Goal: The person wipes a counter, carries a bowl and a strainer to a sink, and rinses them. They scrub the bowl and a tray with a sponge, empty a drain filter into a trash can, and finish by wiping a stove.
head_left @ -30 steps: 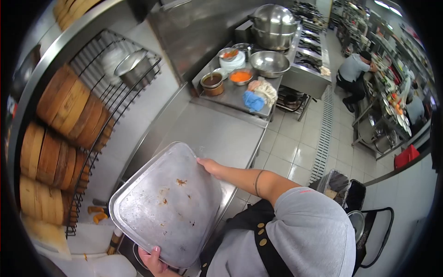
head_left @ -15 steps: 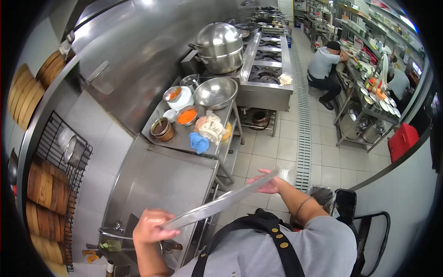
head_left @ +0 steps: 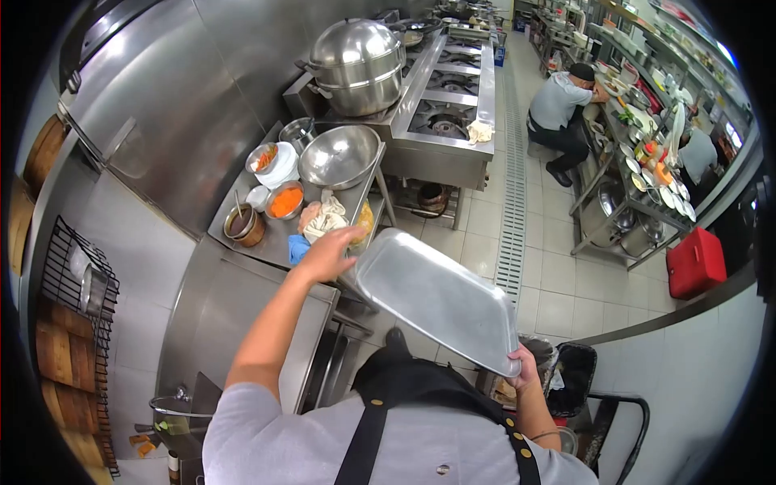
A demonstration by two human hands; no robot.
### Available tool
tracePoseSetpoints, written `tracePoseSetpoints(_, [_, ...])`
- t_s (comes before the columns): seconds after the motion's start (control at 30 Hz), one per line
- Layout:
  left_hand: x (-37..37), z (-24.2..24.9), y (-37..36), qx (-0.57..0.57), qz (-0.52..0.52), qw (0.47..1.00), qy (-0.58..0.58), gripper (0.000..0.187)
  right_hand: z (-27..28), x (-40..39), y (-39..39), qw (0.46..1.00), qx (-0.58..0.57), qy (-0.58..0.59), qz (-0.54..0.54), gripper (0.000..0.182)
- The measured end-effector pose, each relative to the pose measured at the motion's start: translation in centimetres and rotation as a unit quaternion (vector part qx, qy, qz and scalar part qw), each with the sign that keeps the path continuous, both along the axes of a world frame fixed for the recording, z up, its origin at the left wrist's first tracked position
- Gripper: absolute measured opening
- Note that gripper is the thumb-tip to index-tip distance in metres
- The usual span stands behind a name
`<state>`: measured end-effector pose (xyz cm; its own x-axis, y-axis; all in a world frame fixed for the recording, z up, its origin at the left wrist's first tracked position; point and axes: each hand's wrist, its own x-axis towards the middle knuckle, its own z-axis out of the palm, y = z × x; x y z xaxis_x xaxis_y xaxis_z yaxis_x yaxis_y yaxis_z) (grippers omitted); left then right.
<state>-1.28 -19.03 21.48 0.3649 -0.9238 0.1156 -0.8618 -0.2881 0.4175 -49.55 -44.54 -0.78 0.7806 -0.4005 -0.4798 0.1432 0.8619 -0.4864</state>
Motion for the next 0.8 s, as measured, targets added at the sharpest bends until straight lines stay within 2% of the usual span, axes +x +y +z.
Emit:
tracePoseSetpoints(0.13, [8.0,-7.2,-3.9,-0.010,0.113,0.993,-0.032,0.056,3.4,1.9,-1.8,0.993,-0.083,0.065,-0.058,0.070])
tracePoseSetpoints(0.2, [11.4,-8.2,-6.4,-0.010,0.130,0.991,-0.036,0.056,4.0,4.2,-3.8,0.988,-0.126,0.063,-0.070,0.073])
tracePoseSetpoints(0.27, [14.3,-9.0,-8.9,-0.053,0.188,0.974,-0.114,0.055,6.4,7.9,-5.6,0.969,-0.220,0.102,-0.053,0.072])
tracePoseSetpoints(0.3, [15.6,-9.5,-9.9,-0.051,0.189,0.974,-0.110,0.055,7.5,9.9,-6.6,0.969,-0.219,0.106,-0.051,0.072])
tracePoseSetpoints(0.4, [19.8,-10.5,-12.8,-0.009,0.232,0.958,-0.168,0.048,9.0,16.2,-9.7,0.954,-0.280,0.093,-0.048,0.071])
tracePoseSetpoints(0.47, [22.4,-10.8,-14.4,0.199,0.235,0.946,-0.100,0.039,8.7,20.2,-12.1,0.940,-0.334,0.051,-0.051,0.071])
tracePoseSetpoints(0.5, [23.5,-11.3,-14.7,0.169,0.213,0.955,-0.118,0.033,8.3,21.7,-13.2,0.932,-0.353,0.068,-0.038,0.070])
tracePoseSetpoints(0.53, [24.1,-10.9,-15.0,0.173,0.210,0.956,-0.115,0.033,8.6,23.4,-14.1,0.933,-0.350,0.073,-0.038,0.070])
tracePoseSetpoints(0.6, [25.3,-8.6,-15.8,0.014,0.250,0.961,-0.119,0.035,9.1,27.2,-15.6,0.923,-0.377,0.075,-0.022,0.071])
tracePoseSetpoints(0.7, [25.0,-2.6,-15.8,0.015,0.261,0.964,-0.059,0.036,8.6,33.2,-17.9,0.922,-0.381,0.058,0.027,0.073])
tracePoseSetpoints(0.8, [22.9,0.0,-16.5,0.017,0.248,0.968,-0.023,0.038,6.6,40.7,-18.0,0.923,-0.375,0.028,0.076,0.073])
